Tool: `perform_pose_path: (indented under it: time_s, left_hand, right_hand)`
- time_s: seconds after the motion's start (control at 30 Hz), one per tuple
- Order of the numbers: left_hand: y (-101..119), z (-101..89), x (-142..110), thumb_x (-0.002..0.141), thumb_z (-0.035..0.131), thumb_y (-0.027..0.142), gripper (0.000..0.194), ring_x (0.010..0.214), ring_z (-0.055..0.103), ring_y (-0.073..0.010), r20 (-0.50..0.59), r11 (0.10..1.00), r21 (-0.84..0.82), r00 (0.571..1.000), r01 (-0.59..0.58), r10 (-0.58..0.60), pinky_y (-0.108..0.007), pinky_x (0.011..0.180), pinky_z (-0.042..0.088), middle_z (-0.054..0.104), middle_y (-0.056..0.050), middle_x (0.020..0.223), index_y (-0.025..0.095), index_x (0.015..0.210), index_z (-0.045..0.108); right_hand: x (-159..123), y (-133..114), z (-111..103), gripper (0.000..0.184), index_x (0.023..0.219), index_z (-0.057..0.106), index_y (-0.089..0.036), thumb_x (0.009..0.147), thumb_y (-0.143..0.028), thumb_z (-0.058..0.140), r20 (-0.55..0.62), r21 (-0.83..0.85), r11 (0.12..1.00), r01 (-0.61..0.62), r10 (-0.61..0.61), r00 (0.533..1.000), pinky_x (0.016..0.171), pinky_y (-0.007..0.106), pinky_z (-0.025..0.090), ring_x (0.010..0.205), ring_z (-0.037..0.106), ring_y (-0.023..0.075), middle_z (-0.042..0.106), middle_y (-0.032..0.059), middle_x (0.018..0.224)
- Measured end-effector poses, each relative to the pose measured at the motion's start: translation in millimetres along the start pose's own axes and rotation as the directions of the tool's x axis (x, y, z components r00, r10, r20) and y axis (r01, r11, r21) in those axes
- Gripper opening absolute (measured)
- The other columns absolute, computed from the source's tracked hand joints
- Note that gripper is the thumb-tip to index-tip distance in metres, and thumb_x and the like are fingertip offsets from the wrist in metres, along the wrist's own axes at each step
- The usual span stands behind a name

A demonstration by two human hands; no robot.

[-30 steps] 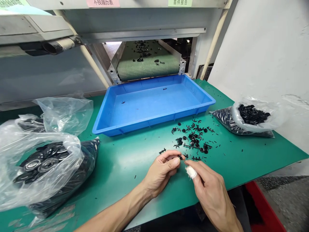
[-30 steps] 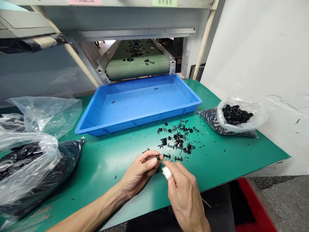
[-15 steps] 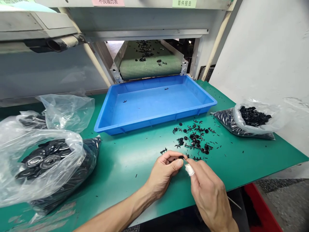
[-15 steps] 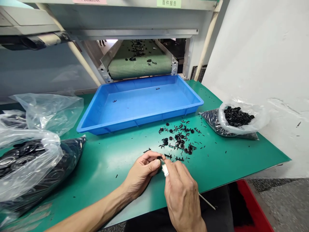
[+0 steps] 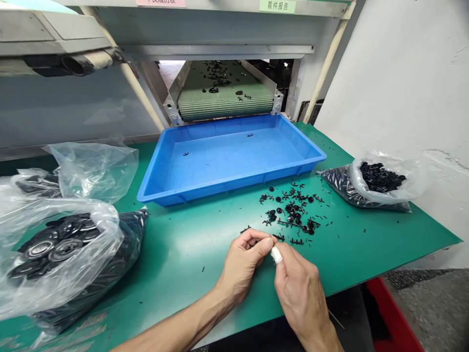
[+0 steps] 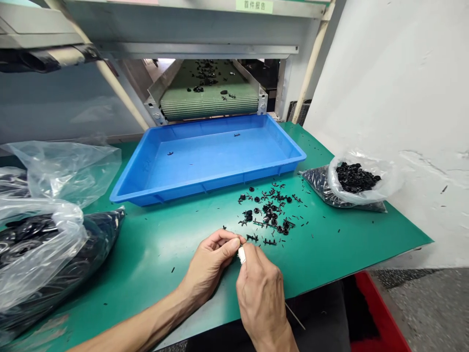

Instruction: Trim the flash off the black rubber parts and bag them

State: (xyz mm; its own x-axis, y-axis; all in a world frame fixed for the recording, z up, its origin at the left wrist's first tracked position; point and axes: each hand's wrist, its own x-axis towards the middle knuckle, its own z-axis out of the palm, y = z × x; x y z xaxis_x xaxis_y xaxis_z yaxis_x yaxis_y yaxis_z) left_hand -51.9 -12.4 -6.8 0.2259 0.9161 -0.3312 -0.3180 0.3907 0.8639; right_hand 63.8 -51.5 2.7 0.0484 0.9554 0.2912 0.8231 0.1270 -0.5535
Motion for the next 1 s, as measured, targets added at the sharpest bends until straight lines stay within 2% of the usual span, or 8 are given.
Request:
perform_pose_path:
  time_s: [0.1,0.2,0.4,0.47,0.57,0.7,0.87,1.0]
  left_hand:
    - [2,0.9,2,0.073,0.07,0.032,0.022,0.052,0.037,-0.0032,-0.018,0.999,0.04,1.0,0.009,-0.008,-0.018,0.047,0.026,0.063,-0.002,0.077,0.014,0.083,0.064]
    - [4,3.1,2,0.079,0.063,0.037,0.024,0.045,0.031,-0.0018,-0.03,0.997,0.068,0.999,0.026,-0.024,-0.017,0.042,0.022,0.054,0.003,0.065,0.015,0.087,0.062]
    - [5,5.4,2,0.082,0.056,0.04,0.022,0.042,0.031,-0.0026,-0.004,0.993,0.118,1.0,0.023,-0.023,-0.016,0.038,0.02,0.054,0.003,0.068,0.018,0.085,0.05]
    - [7,5.6,3,0.08,0.06,0.035,0.021,0.045,0.035,-0.0028,0.0,0.991,0.133,1.0,0.018,-0.019,-0.016,0.039,0.023,0.058,0.002,0.075,0.019,0.08,0.047]
    - [9,6.0,3,0.077,0.061,0.029,0.017,0.046,0.038,-0.0025,-0.014,0.986,0.164,1.0,0.006,-0.004,-0.016,0.04,0.025,0.058,0.001,0.08,0.018,0.081,0.049]
    - [10,6.2,4,0.078,0.06,0.031,0.017,0.042,0.033,-0.004,0.005,0.971,0.235,0.999,0.048,-0.051,-0.017,0.039,0.024,0.048,0.006,0.057,0.017,0.087,0.055]
    - [8,5.9,5,0.082,0.056,0.04,0.024,0.041,0.031,-0.0051,-0.012,0.976,0.215,0.999,0.034,-0.032,-0.017,0.039,0.022,0.042,0.008,0.051,0.019,0.091,0.052]
    - [9,4.8,5,0.084,0.051,0.047,0.033,0.044,0.031,-0.0057,0.046,0.985,0.171,0.999,-0.007,-0.001,-0.018,0.04,0.022,0.042,0.007,0.053,0.017,0.096,0.056]
  right_hand:
    - [11,4,-4,0.02,0.069,0.053,-0.02,0.082,-0.013,0.039,0.211,0.127,0.971,-0.204,0.175,0.962,0.047,0.022,0.028,0.046,0.041,0.0098,0.051,-0.0045,0.053]
    - [20,13,-8,0.025,0.06,0.047,-0.02,0.083,-0.016,0.037,0.332,0.188,0.94,-0.285,0.212,0.919,0.046,0.021,0.027,0.044,0.039,0.0086,0.048,-0.0053,0.049]
    - [40,32,-11,0.026,0.1,0.062,-0.02,0.087,-0.02,0.04,0.104,-0.006,0.998,-0.069,0.069,0.992,0.059,0.024,0.037,0.069,0.056,0.0145,0.063,0.0028,0.084]
    - [51,34,-8,0.032,0.109,0.06,-0.022,0.086,-0.015,0.04,0.122,-0.094,0.995,0.029,-0.018,0.992,0.061,0.024,0.037,0.075,0.057,0.0143,0.061,0.0042,0.094]
    - [66,32,-2,0.03,0.103,0.063,-0.022,0.085,-0.012,0.041,0.185,-0.228,0.969,0.09,-0.047,0.982,0.055,0.023,0.032,0.065,0.054,0.0114,0.059,0.0033,0.091]
    - [73,29,-1,0.025,0.093,0.064,-0.02,0.086,-0.013,0.042,0.181,-0.301,0.951,0.074,-0.019,0.983,0.052,0.023,0.029,0.061,0.051,0.0104,0.058,0.0032,0.088]
    - [68,31,-16,0.022,0.084,0.064,-0.018,0.083,-0.016,0.042,0.13,-0.058,0.997,-0.043,0.05,0.99,0.057,0.023,0.034,0.067,0.052,0.0129,0.06,0.0026,0.081]
    - [59,29,-28,0.021,0.082,0.064,-0.018,0.083,-0.024,0.043,0.359,0.243,0.923,-0.297,0.199,0.912,0.048,0.021,0.031,0.054,0.045,0.0107,0.055,-0.0024,0.061]
